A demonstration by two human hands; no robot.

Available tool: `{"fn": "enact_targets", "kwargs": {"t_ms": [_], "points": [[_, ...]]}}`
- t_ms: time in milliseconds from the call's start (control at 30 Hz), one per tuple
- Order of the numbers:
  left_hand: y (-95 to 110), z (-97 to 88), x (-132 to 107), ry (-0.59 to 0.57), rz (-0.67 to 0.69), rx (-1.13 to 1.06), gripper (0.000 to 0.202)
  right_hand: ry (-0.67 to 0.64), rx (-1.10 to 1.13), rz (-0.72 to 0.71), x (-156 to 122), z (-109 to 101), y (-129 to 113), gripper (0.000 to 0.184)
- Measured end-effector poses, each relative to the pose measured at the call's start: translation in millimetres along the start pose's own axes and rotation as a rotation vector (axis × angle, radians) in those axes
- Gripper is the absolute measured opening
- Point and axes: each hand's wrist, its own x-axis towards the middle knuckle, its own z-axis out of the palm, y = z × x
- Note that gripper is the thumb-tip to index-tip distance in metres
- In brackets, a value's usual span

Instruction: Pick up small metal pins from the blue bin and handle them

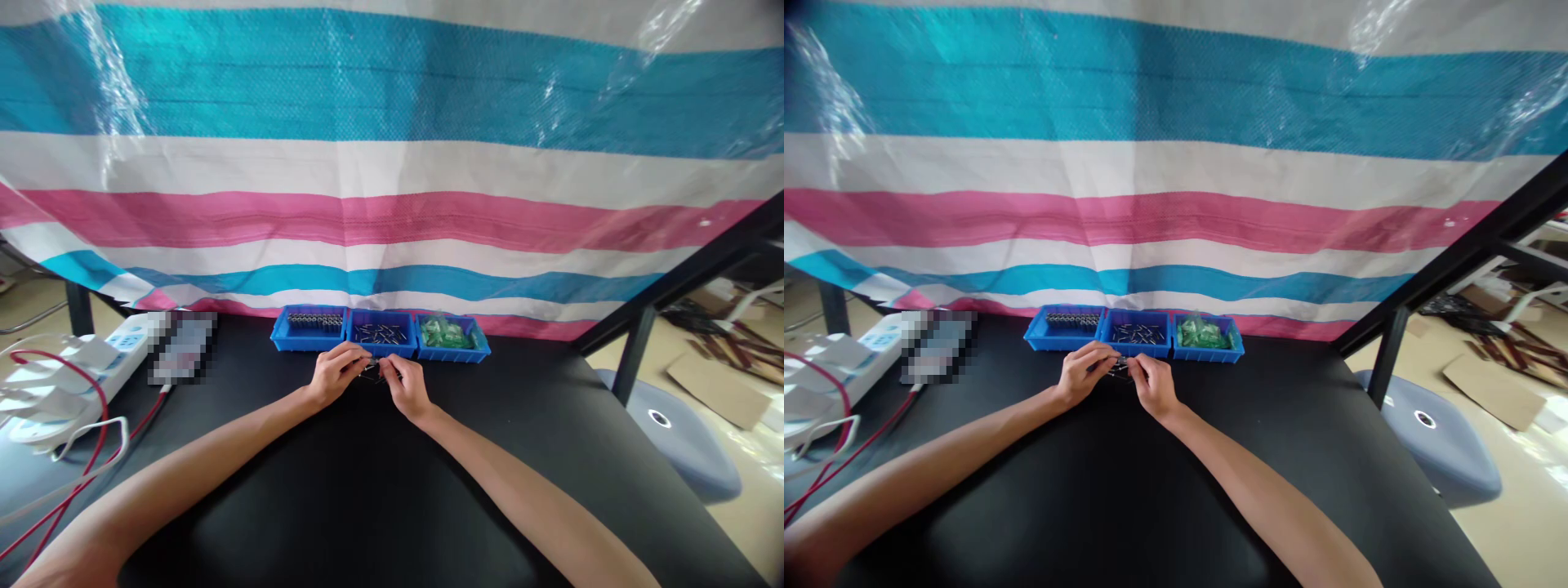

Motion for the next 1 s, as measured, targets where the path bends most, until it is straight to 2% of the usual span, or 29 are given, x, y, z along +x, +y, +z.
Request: {"fn": "enact_targets", "kwargs": {"t_ms": [533,767,867,1000], "points": [[0.1,-0.1,-2.7,0.050,0.028,0.007,0.020,-0.030,-0.033,-0.003,-0.1,2.4,2.0,0.038],[-0.7,0.6,-2.6,0.100,0.019,0.013,0.016,0.022,-0.118,0.006,0.1,4.3,4.4,0.042],[0.7,0.0,-1.5,0.070,0.006,-0.011,0.016,0.015,-0.100,0.008,0.0,4.6,4.9,0.041],[4.4,-1.5,-1.3,-0.027,-0.125,-0.057,0.021,0.015,-0.071,0.014,-0.2,5.3,5.5,0.040]]}}
